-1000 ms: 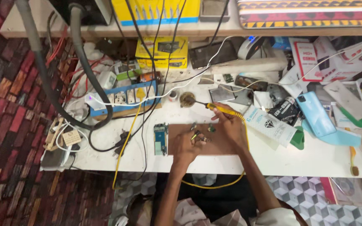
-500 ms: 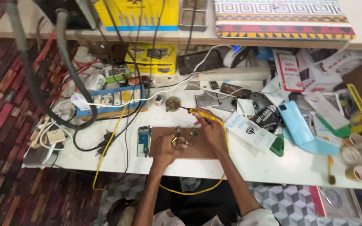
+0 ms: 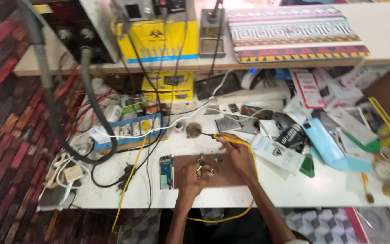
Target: The person uses a soldering iron and solder wire to attach components to a small circuit board. They repeatedly heat joints and apply solder while holding the board steady on a workbench.
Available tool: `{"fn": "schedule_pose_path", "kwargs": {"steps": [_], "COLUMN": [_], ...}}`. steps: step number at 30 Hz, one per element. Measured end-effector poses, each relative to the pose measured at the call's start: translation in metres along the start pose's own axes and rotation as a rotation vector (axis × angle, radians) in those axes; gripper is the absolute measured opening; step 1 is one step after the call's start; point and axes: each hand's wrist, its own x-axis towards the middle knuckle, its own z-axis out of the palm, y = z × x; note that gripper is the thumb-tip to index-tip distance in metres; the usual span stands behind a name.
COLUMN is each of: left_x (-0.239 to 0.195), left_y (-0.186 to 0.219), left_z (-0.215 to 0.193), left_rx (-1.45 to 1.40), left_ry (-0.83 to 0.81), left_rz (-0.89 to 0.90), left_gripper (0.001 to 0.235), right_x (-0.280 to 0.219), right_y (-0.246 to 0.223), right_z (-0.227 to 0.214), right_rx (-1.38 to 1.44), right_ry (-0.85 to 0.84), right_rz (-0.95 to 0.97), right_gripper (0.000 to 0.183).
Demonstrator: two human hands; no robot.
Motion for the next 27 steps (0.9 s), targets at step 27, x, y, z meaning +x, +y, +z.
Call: {"fn": "schedule_pose_path", "kwargs": {"steps": [27], "left_x": [-0.003], "left_y": [-0.003], "left_z": [-0.012], "left_rx": [0.112], "left_ry": [-0.085], "left_rz": [0.079], "left_gripper": [0.032], "right_x": [0.007], "right_y": [0.029], "right_z": [0.002], "right_rx": [0.087], "right_ry": [0.077], "right_rz": [-0.119], "right_gripper": [0.037]}}
